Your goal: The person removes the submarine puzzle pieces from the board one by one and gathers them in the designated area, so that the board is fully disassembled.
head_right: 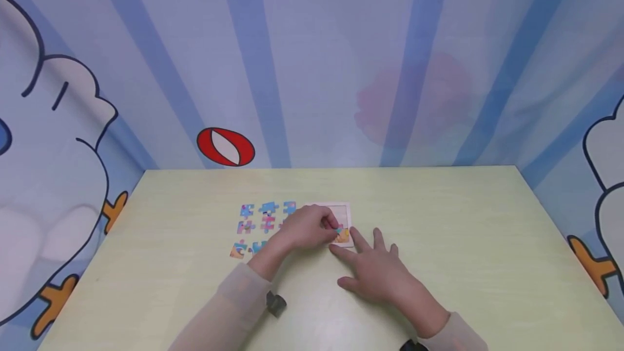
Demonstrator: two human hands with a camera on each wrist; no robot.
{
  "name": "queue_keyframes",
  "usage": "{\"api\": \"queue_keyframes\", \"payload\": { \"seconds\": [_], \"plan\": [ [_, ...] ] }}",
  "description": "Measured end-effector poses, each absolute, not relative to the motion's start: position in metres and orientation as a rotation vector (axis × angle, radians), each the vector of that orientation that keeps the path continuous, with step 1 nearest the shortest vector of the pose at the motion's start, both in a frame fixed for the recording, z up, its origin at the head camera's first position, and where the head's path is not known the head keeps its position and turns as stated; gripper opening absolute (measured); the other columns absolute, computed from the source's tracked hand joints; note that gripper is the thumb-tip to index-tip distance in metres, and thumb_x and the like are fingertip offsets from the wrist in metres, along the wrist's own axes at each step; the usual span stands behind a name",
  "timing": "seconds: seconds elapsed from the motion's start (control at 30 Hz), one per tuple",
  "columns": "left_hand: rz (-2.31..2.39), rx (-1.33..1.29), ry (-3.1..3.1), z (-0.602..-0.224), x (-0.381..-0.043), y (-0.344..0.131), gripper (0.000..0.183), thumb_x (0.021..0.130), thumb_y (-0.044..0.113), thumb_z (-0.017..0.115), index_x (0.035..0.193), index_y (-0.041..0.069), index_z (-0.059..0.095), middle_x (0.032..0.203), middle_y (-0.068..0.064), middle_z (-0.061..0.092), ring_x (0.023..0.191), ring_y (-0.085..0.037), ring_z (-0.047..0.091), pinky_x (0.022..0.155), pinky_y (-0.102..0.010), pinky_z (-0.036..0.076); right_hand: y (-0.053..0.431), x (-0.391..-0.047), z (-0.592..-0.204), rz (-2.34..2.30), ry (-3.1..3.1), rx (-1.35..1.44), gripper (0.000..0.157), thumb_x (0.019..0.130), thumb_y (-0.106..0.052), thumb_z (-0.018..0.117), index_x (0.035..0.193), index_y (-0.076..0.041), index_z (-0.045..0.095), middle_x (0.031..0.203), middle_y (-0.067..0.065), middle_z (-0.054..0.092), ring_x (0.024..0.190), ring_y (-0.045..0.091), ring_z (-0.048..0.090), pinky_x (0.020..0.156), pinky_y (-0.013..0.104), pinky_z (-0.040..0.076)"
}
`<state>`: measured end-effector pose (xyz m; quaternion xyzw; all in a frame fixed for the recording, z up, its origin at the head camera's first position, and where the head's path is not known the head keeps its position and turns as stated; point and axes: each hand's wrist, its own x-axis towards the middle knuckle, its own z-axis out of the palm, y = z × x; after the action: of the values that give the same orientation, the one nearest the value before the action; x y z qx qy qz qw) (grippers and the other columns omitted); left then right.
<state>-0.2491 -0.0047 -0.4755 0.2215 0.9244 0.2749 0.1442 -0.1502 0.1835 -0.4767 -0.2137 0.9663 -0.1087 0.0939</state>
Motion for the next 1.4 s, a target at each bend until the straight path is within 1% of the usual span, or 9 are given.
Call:
{"api": "queue_keyframes", "payload": {
  "seconds": [0.57,0.7,0.83,1.03,1.17,1.3,1.4],
  "plan": [
    [0.861,0.627,2.672,-0.48,-0.249,-0.008,0.004,0.092,0.022,0.075,0.095,0.024,0.074,0.085,0.018,0.067,0.077,-0.006,0.06,0.07,-0.03,0.048,0.183,-0.15,-0.481,-0.306,2.874,-0.642,0.065,0.095,-0.051,0.071,0.154,-0.034,0.051,0.164,0.021,0.034,0.136,0.069,0.031,0.089,0.085,0.036],
    [0.925,0.594,2.674,-0.477,-0.248,-0.013,0.004,0.092,0.023,0.074,0.095,0.025,0.076,0.085,0.018,0.067,0.078,-0.005,0.061,0.071,-0.031,0.049,0.183,-0.15,-0.481,-0.31,2.865,-0.634,0.065,0.095,-0.051,0.07,0.155,-0.034,0.05,0.164,0.021,0.032,0.136,0.069,0.03,0.089,0.085,0.036],
    [0.972,0.559,2.685,-0.47,-0.246,-0.024,0.004,0.093,0.025,0.073,0.095,0.026,0.076,0.086,0.018,0.067,0.081,-0.006,0.062,0.075,-0.033,0.049,0.184,-0.15,-0.481,-0.316,2.849,-0.628,0.065,0.096,-0.051,0.069,0.156,-0.033,0.049,0.165,0.021,0.031,0.137,0.07,0.029,0.09,0.085,0.034],
    [1.026,0.587,2.719,-0.462,-0.244,-0.046,0.005,0.095,0.029,0.074,0.097,0.025,0.076,0.085,0.017,0.068,0.084,-0.008,0.064,0.076,-0.035,0.05,0.184,-0.151,-0.481,-0.31,2.852,-0.633,0.065,0.096,-0.051,0.069,0.155,-0.032,0.05,0.164,0.022,0.032,0.136,0.07,0.03,0.09,0.085,0.035],
    [1.05,0.552,2.723,-0.459,-0.241,-0.064,0.004,0.096,0.03,0.074,0.096,0.026,0.076,0.087,0.015,0.068,0.083,-0.01,0.063,0.072,-0.035,0.05,0.184,-0.152,-0.481,-0.301,2.853,-0.63,0.066,0.096,-0.052,0.069,0.155,-0.032,0.05,0.164,0.022,0.032,0.136,0.07,0.03,0.09,0.085,0.035],
    [1.079,0.528,2.713,-0.456,-0.238,-0.081,0.005,0.096,0.028,0.075,0.096,0.023,0.076,0.089,0.012,0.068,0.077,-0.013,0.063,0.065,-0.035,0.05,0.184,-0.152,-0.481,-0.295,2.857,-0.624,0.066,0.096,-0.052,0.069,0.155,-0.032,0.049,0.164,0.022,0.032,0.136,0.07,0.029,0.091,0.085,0.035],
    [1.076,0.531,2.713,-0.456,-0.238,-0.093,0.005,0.095,0.026,0.075,0.096,0.021,0.076,0.089,0.011,0.069,0.077,-0.014,0.063,0.065,-0.035,0.051,0.184,-0.151,-0.481,-0.301,2.861,-0.624,0.066,0.096,-0.052,0.069,0.155,-0.032,0.049,0.164,0.022,0.032,0.137,0.07,0.029,0.092,0.085,0.034]
  ]
}}
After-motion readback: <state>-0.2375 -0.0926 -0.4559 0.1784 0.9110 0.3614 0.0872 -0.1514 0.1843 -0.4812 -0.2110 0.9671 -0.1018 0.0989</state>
